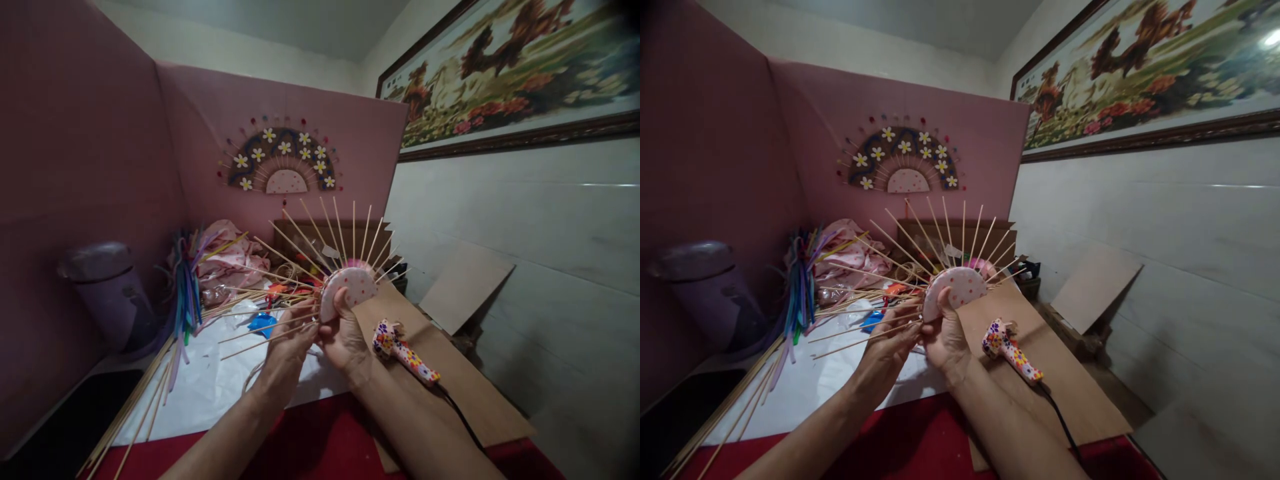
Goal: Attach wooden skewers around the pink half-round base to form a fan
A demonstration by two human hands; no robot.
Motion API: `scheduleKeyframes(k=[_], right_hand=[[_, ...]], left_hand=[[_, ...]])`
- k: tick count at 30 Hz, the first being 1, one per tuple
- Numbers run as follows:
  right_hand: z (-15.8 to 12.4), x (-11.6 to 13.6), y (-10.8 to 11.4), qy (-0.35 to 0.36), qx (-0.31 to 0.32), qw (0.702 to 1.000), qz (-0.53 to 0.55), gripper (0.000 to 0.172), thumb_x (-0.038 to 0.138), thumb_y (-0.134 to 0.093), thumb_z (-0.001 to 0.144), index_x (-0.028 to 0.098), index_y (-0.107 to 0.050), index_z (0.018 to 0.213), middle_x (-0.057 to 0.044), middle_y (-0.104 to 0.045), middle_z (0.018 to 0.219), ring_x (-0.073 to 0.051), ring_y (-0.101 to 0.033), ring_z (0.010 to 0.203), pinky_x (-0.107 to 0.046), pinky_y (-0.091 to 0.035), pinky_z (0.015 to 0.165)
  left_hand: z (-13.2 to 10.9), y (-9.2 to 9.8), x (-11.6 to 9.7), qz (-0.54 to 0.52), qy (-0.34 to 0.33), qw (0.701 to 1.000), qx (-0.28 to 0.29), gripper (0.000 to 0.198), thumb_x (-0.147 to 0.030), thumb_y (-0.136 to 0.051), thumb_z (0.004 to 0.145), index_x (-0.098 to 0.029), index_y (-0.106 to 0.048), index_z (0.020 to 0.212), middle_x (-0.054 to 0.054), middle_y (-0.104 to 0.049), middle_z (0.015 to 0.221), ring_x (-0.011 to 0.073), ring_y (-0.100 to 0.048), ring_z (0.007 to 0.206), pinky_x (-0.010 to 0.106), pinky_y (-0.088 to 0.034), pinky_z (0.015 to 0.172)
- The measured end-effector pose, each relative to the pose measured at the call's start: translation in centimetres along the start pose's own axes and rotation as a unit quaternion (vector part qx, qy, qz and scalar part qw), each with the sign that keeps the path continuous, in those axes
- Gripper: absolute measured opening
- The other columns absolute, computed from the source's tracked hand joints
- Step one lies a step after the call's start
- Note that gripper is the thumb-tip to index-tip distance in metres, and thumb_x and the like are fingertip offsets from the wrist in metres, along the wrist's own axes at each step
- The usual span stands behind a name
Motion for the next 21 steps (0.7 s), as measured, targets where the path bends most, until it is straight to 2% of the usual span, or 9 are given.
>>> scheduleKeyframes(k=[2, 4, 7, 10, 14, 17, 21], right_hand=[[0.1, -0.4, 0.3, -0.007, -0.016, 1.000, 0.000, 0.038, 0.051, -0.070, 0.059, 0.015, -0.060, 0.070, 0.004, -0.060, 0.051, -0.005, -0.040, 0.034, -0.017, -0.031, 0.035], [0.1, -0.6, 0.3, 0.002, -0.022, 1.000, 0.005, 0.036, 0.048, -0.072, 0.057, 0.016, -0.058, 0.067, 0.005, -0.058, 0.049, -0.004, -0.038, 0.034, -0.015, -0.028, 0.034], [-0.1, -0.5, -0.2, 0.019, -0.001, 1.000, 0.003, 0.035, 0.045, -0.075, 0.055, 0.016, -0.058, 0.067, 0.005, -0.061, 0.055, -0.005, -0.043, 0.039, -0.017, -0.033, 0.036], [-0.5, -0.2, -0.8, 0.032, 0.024, 0.999, 0.001, 0.034, 0.044, -0.074, 0.057, 0.018, -0.061, 0.074, 0.003, -0.064, 0.062, -0.009, -0.052, 0.049, -0.021, -0.042, 0.045], [-0.7, 0.4, -0.8, 0.066, 0.011, 0.998, -0.014, 0.031, 0.035, -0.075, 0.059, 0.018, -0.062, 0.081, 0.003, -0.067, 0.070, -0.011, -0.058, 0.060, -0.022, -0.047, 0.057], [-0.6, 0.6, -1.0, 0.059, 0.028, 0.998, -0.024, 0.029, 0.033, -0.076, 0.058, 0.016, -0.063, 0.077, 0.002, -0.067, 0.066, -0.011, -0.058, 0.056, -0.022, -0.048, 0.054], [-0.6, 0.5, -1.1, 0.048, 0.037, 0.998, 0.019, 0.027, 0.029, -0.078, 0.055, 0.016, -0.062, 0.074, 0.003, -0.067, 0.065, -0.010, -0.058, 0.056, -0.020, -0.047, 0.052]], left_hand=[[0.2, 0.3, 0.4, -0.006, 0.002, 1.000, -0.003, 0.036, -0.018, -0.070, 0.063, -0.019, -0.059, 0.097, 0.005, -0.065, 0.094, 0.0132, -0.061, 0.074, 0.025, -0.045, 0.072], [0.5, 0.9, 0.8, 0.009, -0.007, 1.000, -0.016, 0.032, -0.019, -0.072, 0.062, -0.018, -0.061, 0.092, 0.005, -0.067, 0.088, 0.0144, -0.061, 0.075, 0.026, -0.045, 0.073], [1.0, 1.7, 1.0, 0.044, -0.030, 0.998, -0.037, 0.024, -0.023, -0.071, 0.063, -0.015, -0.065, 0.085, 0.005, -0.067, 0.080, 0.0148, -0.061, 0.073, 0.026, -0.045, 0.070], [1.2, 2.0, 0.2, 0.065, -0.052, 0.996, -0.037, 0.016, -0.027, -0.067, 0.068, -0.014, -0.066, 0.078, 0.003, -0.065, 0.070, 0.0118, -0.056, 0.063, 0.025, -0.044, 0.064], [1.2, 2.2, -1.1, 0.106, -0.091, 0.990, -0.024, 0.016, -0.029, -0.063, 0.072, -0.013, -0.065, 0.068, 0.001, -0.058, 0.058, 0.0099, -0.051, 0.056, 0.023, -0.041, 0.058], [1.0, 2.3, -1.4, 0.148, -0.114, 0.982, -0.022, 0.015, -0.029, -0.063, 0.072, -0.014, -0.065, 0.074, -0.001, -0.056, 0.053, 0.0097, -0.049, 0.051, 0.023, -0.040, 0.054], [0.7, 2.0, -1.4, 0.170, -0.118, 0.978, -0.032, 0.017, -0.026, -0.068, 0.067, -0.014, -0.067, 0.079, 0.001, -0.062, 0.061, 0.0096, -0.049, 0.050, 0.024, -0.041, 0.050]])
Point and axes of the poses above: each hand's wrist, its own z-axis towards the middle knuckle, its own y-axis out of the back of the hand, x = y × z, the point moved 3 cm from there along z, towards the middle knuckle
